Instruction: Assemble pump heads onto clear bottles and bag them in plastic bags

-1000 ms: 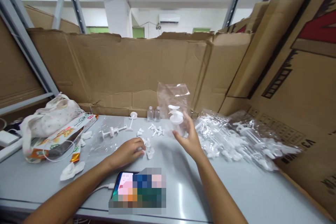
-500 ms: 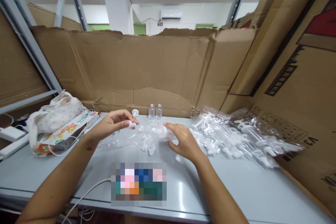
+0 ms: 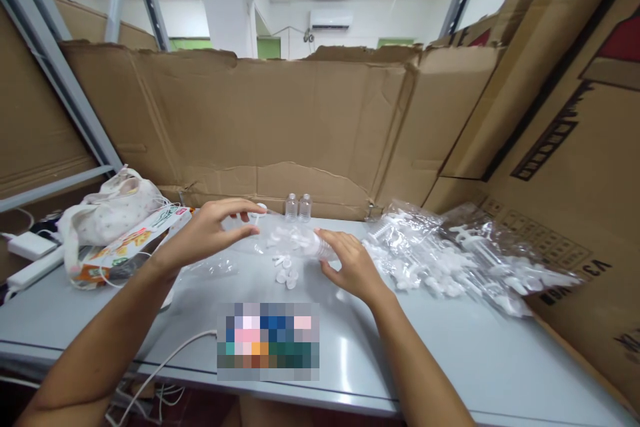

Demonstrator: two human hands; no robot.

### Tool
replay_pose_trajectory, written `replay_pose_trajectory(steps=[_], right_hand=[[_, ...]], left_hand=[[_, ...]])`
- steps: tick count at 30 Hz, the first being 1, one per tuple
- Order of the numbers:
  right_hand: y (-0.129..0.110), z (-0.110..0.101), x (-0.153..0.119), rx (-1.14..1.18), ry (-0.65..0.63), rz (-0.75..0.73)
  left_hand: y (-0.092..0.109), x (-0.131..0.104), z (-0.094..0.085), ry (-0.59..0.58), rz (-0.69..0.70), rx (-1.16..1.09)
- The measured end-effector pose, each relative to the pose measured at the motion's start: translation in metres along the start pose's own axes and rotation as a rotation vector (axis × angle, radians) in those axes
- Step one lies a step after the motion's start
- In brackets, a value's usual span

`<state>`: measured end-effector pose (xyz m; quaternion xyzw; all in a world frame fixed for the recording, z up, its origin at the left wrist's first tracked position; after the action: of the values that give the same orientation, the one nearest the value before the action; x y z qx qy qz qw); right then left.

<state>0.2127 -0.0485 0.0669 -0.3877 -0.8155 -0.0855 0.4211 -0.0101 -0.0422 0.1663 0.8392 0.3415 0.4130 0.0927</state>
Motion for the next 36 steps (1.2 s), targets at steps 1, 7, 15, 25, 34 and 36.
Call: replay_pose_trajectory(steps=[1,7,15,25,34,36], right_hand=[[0.0,-0.001,0.0,0.009,0.011,0.01],[-0.001,-0.006,0.0,0.066,0.042,0.079],[-0.004,-0.017,0.004,-0.046,0.163,0.057],[-0.088,-0.01,0.028,-0.538,0.31,-0.039],[-0.139,-0.019,0.038,-0.164,0.091,-0.003],[-0.126,-0.041,0.042,-0.124,0.225,0.065]], left_hand=[[-0.002,0.0,-0.005,0.059,-0.022,-0.059],[-0.003,-0.005,-0.013,0.017,-0.008,-0.396],[0.011,-0.012,-0.034,0.303,-0.039,-0.396],[0.015,-0.027,0.036,0.063,-0.325,-0.681],[-0.002,-0.019,0.022,0.342,-0.418,-0.753],[-0.002,-0.027,0.027,0.228,-0.469,-0.814]])
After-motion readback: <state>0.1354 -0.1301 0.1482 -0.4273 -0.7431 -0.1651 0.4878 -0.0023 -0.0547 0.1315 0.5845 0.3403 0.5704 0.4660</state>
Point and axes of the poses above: each hand's wrist, its own x-axis towards the middle knuckle, its own z-axis out of the palm, y = z × x, the point moved 7 cm from there along x, towards the middle knuckle, and after that the axes turned 6 degrees about y, right-handed, at the moved point
